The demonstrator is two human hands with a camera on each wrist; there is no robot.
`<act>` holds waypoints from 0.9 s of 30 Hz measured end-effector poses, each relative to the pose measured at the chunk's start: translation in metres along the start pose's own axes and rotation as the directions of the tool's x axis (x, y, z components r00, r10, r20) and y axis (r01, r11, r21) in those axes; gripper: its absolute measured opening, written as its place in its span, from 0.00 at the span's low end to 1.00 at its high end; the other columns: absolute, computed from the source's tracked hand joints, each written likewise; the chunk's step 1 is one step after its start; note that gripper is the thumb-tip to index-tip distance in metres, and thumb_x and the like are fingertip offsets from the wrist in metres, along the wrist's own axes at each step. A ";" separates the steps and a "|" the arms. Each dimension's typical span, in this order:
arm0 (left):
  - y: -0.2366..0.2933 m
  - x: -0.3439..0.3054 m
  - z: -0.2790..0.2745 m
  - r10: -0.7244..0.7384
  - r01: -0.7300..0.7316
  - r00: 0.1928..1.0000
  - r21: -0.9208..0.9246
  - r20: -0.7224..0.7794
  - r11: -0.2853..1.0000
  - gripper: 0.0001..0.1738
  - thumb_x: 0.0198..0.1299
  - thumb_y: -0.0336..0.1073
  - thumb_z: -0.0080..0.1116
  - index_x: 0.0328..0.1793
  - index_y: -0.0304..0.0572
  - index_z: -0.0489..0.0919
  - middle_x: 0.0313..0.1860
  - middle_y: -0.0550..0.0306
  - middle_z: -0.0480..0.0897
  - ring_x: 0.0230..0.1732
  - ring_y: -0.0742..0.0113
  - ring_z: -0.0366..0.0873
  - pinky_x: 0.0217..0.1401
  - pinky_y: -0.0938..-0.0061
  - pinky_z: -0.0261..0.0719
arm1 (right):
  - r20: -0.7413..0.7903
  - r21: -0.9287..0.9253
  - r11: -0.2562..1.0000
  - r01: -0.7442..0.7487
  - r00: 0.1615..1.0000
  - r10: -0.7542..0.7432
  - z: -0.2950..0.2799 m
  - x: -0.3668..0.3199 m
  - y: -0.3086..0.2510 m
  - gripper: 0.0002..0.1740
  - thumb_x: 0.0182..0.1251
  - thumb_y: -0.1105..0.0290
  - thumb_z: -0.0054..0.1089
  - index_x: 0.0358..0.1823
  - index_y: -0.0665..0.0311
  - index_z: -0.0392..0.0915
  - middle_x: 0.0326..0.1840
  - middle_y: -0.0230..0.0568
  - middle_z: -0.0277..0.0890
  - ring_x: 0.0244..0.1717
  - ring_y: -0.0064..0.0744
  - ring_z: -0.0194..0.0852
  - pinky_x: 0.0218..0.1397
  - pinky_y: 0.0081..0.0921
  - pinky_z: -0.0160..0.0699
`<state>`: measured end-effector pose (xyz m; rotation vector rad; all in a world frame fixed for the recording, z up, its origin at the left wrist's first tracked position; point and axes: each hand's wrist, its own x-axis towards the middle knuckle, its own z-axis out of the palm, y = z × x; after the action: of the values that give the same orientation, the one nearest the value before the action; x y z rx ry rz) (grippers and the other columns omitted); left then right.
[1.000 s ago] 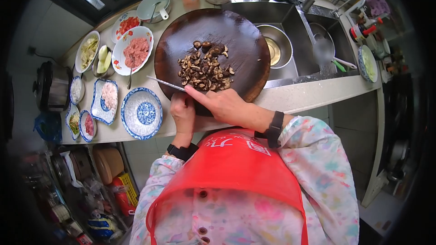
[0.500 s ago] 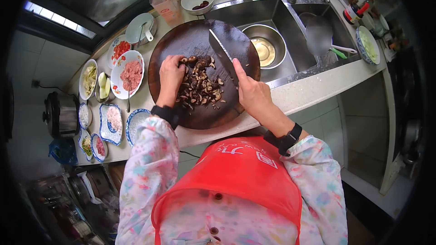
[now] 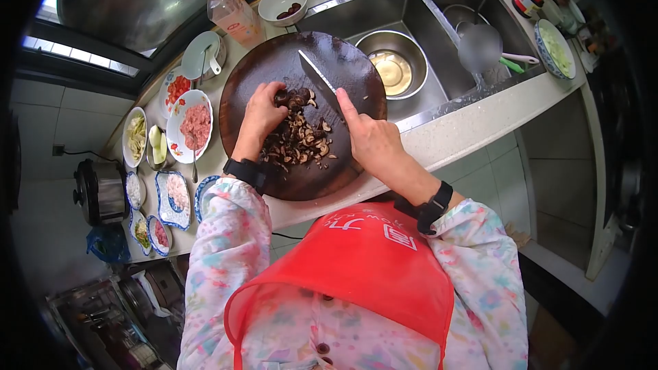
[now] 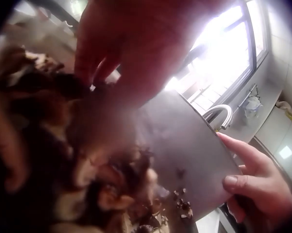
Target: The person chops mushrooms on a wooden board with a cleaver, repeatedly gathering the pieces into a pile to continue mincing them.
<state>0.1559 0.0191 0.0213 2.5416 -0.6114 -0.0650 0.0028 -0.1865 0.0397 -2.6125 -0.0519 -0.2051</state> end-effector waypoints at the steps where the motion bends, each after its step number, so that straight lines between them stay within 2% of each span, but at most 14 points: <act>1: -0.001 -0.001 0.002 0.054 -0.055 0.998 0.036 0.016 0.998 0.22 0.43 0.26 0.60 0.50 0.44 0.78 0.46 0.47 0.78 0.50 0.48 0.77 0.53 0.61 0.76 | 0.006 -0.017 1.000 0.006 1.000 -0.006 0.000 0.001 0.000 0.43 0.59 0.76 0.52 0.77 0.55 0.46 0.26 0.49 0.77 0.24 0.53 0.77 0.28 0.47 0.75; 2: -0.002 -0.001 0.004 0.052 -0.053 0.998 0.037 0.017 0.998 0.22 0.43 0.26 0.60 0.50 0.44 0.78 0.46 0.47 0.78 0.50 0.48 0.77 0.53 0.61 0.76 | 0.012 -0.033 0.999 0.013 1.000 -0.012 -0.001 0.001 0.001 0.45 0.57 0.76 0.54 0.77 0.57 0.45 0.24 0.49 0.77 0.24 0.51 0.78 0.28 0.46 0.77; 4: -0.003 0.000 0.011 0.190 -0.190 0.982 0.215 0.019 0.958 0.15 0.46 0.24 0.56 0.43 0.41 0.78 0.41 0.45 0.78 0.46 0.45 0.76 0.49 0.55 0.76 | 0.017 -0.032 0.999 0.011 1.000 -0.010 -0.002 0.001 0.001 0.46 0.57 0.76 0.55 0.77 0.57 0.45 0.24 0.49 0.77 0.24 0.51 0.78 0.28 0.46 0.77; 8: -0.008 0.006 0.020 0.239 -0.218 0.970 0.272 -0.045 0.937 0.11 0.45 0.22 0.54 0.37 0.39 0.78 0.36 0.44 0.78 0.41 0.44 0.77 0.45 0.52 0.76 | 0.019 -0.028 1.000 0.007 1.000 -0.006 -0.003 0.001 0.001 0.47 0.56 0.75 0.57 0.77 0.57 0.44 0.24 0.49 0.77 0.24 0.52 0.78 0.29 0.46 0.77; 10: -0.012 0.009 0.018 0.196 -0.172 0.972 0.181 -0.129 0.968 0.10 0.45 0.24 0.56 0.37 0.40 0.79 0.34 0.44 0.80 0.40 0.43 0.78 0.45 0.54 0.77 | 0.002 -0.026 1.000 0.017 1.000 -0.017 -0.001 0.000 0.004 0.47 0.56 0.75 0.57 0.77 0.57 0.44 0.25 0.49 0.77 0.24 0.52 0.78 0.29 0.46 0.78; 12: -0.014 0.001 0.008 0.086 -0.067 0.958 0.079 -0.272 0.995 0.11 0.45 0.27 0.57 0.37 0.40 0.81 0.35 0.44 0.81 0.40 0.45 0.80 0.46 0.57 0.78 | -0.015 -0.025 0.999 0.028 0.999 -0.028 -0.002 0.000 0.006 0.47 0.56 0.75 0.57 0.77 0.56 0.44 0.25 0.49 0.77 0.24 0.52 0.79 0.29 0.46 0.78; 13: -0.012 -0.005 -0.003 -0.013 0.016 0.957 0.006 -0.290 1.000 0.13 0.44 0.28 0.58 0.39 0.41 0.82 0.37 0.44 0.83 0.40 0.46 0.80 0.46 0.59 0.78 | -0.003 -0.033 0.999 0.005 1.000 -0.005 -0.003 0.000 0.007 0.47 0.56 0.75 0.57 0.77 0.56 0.44 0.25 0.50 0.77 0.24 0.53 0.78 0.30 0.47 0.78; 16: -0.008 -0.045 -0.031 -0.151 0.092 0.888 -0.155 -0.434 0.984 0.14 0.45 0.27 0.57 0.41 0.40 0.83 0.36 0.46 0.83 0.38 0.50 0.82 0.46 0.65 0.79 | 0.008 -0.013 1.000 -0.019 1.000 0.019 -0.001 0.002 0.009 0.44 0.59 0.75 0.54 0.77 0.53 0.45 0.26 0.51 0.78 0.25 0.55 0.77 0.30 0.49 0.75; 19: -0.005 -0.103 -0.029 -0.224 0.122 0.870 -0.248 -0.440 0.961 0.15 0.46 0.25 0.55 0.42 0.38 0.82 0.38 0.49 0.83 0.39 0.56 0.82 0.47 0.69 0.79 | -0.013 0.035 0.999 0.009 1.000 -0.009 -0.002 0.000 0.012 0.41 0.63 0.75 0.51 0.77 0.51 0.46 0.25 0.54 0.77 0.25 0.58 0.76 0.30 0.51 0.73; 20: -0.001 -0.122 -0.023 -0.229 0.130 0.884 -0.256 -0.408 0.958 0.16 0.46 0.25 0.56 0.44 0.38 0.81 0.41 0.48 0.82 0.42 0.56 0.82 0.47 0.68 0.80 | -0.028 0.060 0.997 0.040 0.999 -0.038 -0.003 -0.001 0.012 0.41 0.63 0.75 0.51 0.77 0.50 0.46 0.24 0.54 0.77 0.25 0.58 0.76 0.30 0.51 0.72; 22: -0.002 -0.150 -0.002 -0.244 0.130 0.875 -0.283 -0.418 0.950 0.17 0.47 0.25 0.57 0.46 0.36 0.80 0.45 0.47 0.80 0.45 0.54 0.80 0.48 0.67 0.80 | 0.010 0.022 0.997 0.072 0.997 -0.072 -0.006 -0.001 0.010 0.41 0.60 0.76 0.51 0.76 0.56 0.48 0.27 0.53 0.78 0.25 0.56 0.77 0.29 0.49 0.75; 24: 0.005 -0.168 0.015 -0.350 0.213 0.835 -0.338 -0.424 0.917 0.17 0.48 0.26 0.58 0.47 0.35 0.80 0.48 0.46 0.79 0.48 0.51 0.78 0.49 0.65 0.79 | 0.002 0.051 0.994 0.097 0.995 -0.097 -0.006 0.000 0.009 0.38 0.61 0.75 0.51 0.74 0.58 0.51 0.28 0.54 0.79 0.25 0.57 0.77 0.29 0.49 0.75; 25: 0.004 -0.173 0.018 -0.229 0.139 0.824 -0.208 -0.517 0.968 0.17 0.48 0.25 0.59 0.48 0.34 0.80 0.49 0.45 0.79 0.48 0.49 0.78 0.51 0.64 0.78 | -0.009 0.070 0.992 0.102 0.995 -0.102 -0.006 -0.001 0.004 0.33 0.62 0.75 0.52 0.70 0.61 0.56 0.29 0.55 0.79 0.25 0.57 0.77 0.29 0.49 0.75; 27: 0.006 -0.180 0.027 -0.169 0.100 0.813 -0.152 -0.557 0.983 0.19 0.48 0.23 0.58 0.50 0.35 0.80 0.47 0.46 0.80 0.48 0.49 0.78 0.53 0.63 0.77 | -0.041 0.107 0.981 0.161 0.987 -0.157 -0.006 -0.005 -0.011 0.31 0.62 0.75 0.52 0.68 0.62 0.58 0.29 0.56 0.79 0.25 0.58 0.77 0.29 0.49 0.75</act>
<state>-0.0128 0.0800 -0.0124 2.3119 -0.1782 0.5773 -0.0040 -0.1803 0.0494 -2.4952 -0.2541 -0.2930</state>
